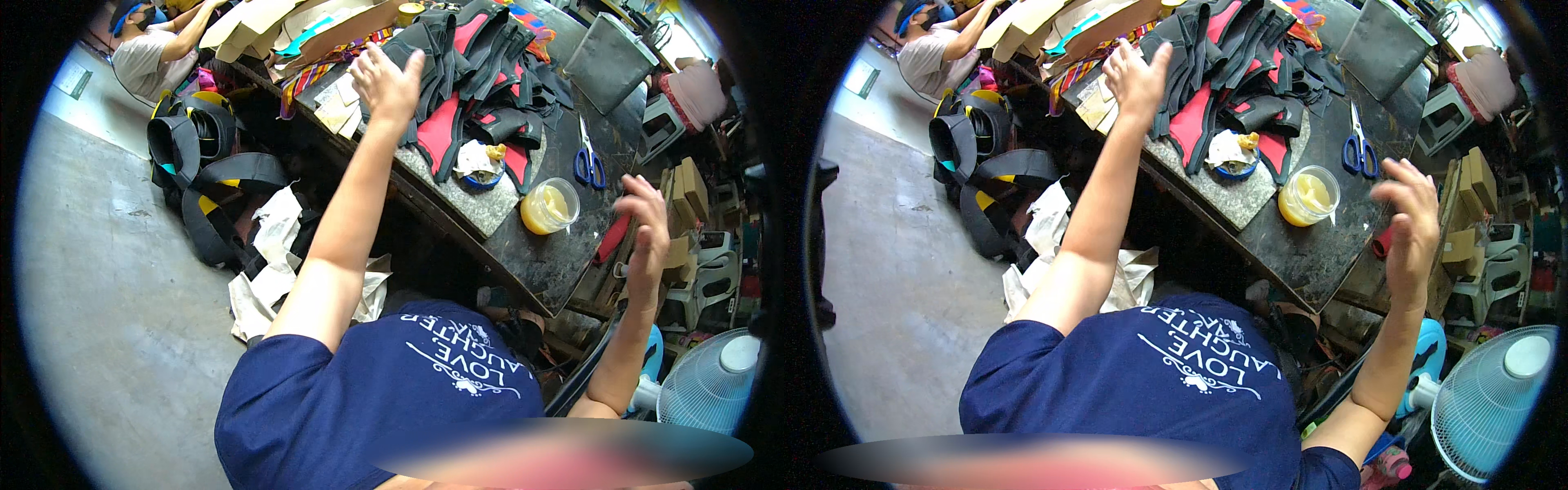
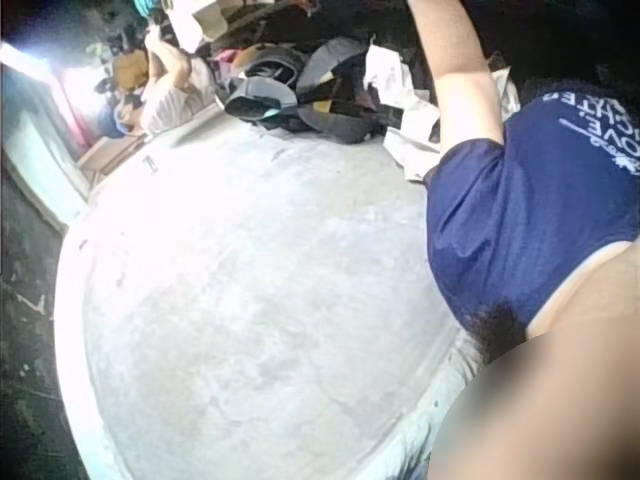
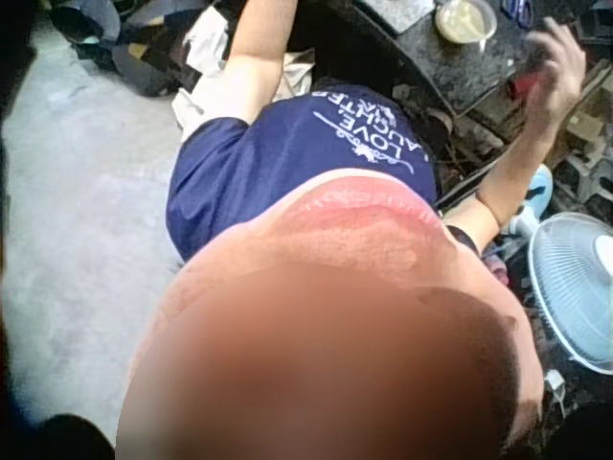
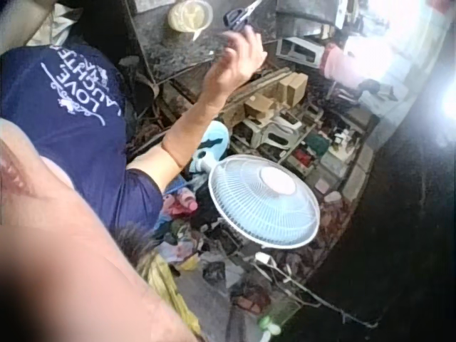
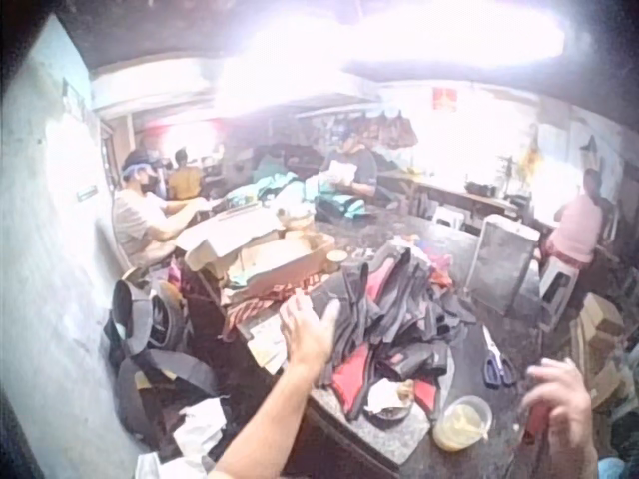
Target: The person uses shears to cut multiple pieces of black and pink fabric on a cluttered work table. After cutting, the person pours a liquid from a metal container into a small jar and then applies the liquid to a piece of black fabric.
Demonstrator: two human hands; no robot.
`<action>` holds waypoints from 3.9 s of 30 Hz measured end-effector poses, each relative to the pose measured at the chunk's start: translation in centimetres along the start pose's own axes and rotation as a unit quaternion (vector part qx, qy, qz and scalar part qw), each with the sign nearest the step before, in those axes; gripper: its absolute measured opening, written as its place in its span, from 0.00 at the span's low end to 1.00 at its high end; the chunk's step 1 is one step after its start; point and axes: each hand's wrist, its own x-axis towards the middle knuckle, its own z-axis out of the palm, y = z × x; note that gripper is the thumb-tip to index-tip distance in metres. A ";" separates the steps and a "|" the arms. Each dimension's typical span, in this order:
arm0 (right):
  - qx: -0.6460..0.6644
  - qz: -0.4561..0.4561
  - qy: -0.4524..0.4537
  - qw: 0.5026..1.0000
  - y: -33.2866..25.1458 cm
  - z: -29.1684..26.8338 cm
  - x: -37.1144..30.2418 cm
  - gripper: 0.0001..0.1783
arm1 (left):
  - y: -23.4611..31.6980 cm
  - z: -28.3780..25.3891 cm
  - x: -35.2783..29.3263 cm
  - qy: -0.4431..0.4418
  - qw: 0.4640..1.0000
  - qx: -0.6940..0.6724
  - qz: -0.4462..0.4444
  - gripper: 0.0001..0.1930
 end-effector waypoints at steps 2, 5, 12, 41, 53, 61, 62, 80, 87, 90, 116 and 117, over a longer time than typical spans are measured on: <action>0.047 0.030 0.000 0.998 0.4 0.6 -0.2 0.42 | -1.0 1.4 3.0 -0.112 0.989 0.071 -0.066 0.49; -0.126 0.014 -0.125 0.984 0.8 2.1 -1.0 0.40 | -1.9 3.0 3.9 -0.127 0.987 0.041 -0.086 0.43; 0.003 0.051 -0.056 0.997 1.1 2.9 -1.9 0.37 | -1.6 2.1 4.3 0.058 0.886 -0.457 -0.054 0.17; 0.405 0.167 0.029 0.899 -3.6 7.4 -2.2 0.36 | 8.4 -8.6 -14.7 -0.443 0.749 -0.492 0.007 0.16; 0.073 -0.069 0.040 0.994 -1.0 5.0 -2.4 0.40 | 8.2 -10.0 -13.0 -0.450 0.688 -0.562 -0.090 0.15; 0.147 -0.066 -0.017 0.987 -0.7 5.6 -2.7 0.36 | 8.9 -10.3 -13.4 -0.431 0.703 -0.562 -0.067 0.13; 0.202 -0.052 -0.027 0.978 -0.6 5.7 -2.9 0.37 | 8.8 -10.5 -13.3 -0.425 0.710 -0.558 -0.066 0.12; 0.565 0.263 -0.047 0.781 -4.1 5.7 -3.9 0.50 | 8.1 -10.7 -12.7 -0.244 0.830 -0.359 0.351 0.13; 0.302 0.036 -0.067 0.950 -4.0 3.8 -1.2 0.49 | 8.6 -10.7 -11.4 -0.344 0.817 -0.315 0.339 0.15; 0.435 0.039 -0.083 0.896 -3.3 4.5 1.1 0.40 | 9.0 -11.3 -10.4 -0.436 0.731 -0.390 0.352 0.16; 0.699 0.201 -0.032 0.686 -5.7 9.8 0.6 0.43 | 4.2 -11.0 -15.3 -0.397 0.565 -0.694 -0.203 0.38; 0.675 0.216 -0.047 0.704 -5.6 9.9 0.3 0.43 | 4.1 -10.9 -15.1 -0.404 0.577 -0.676 -0.216 0.32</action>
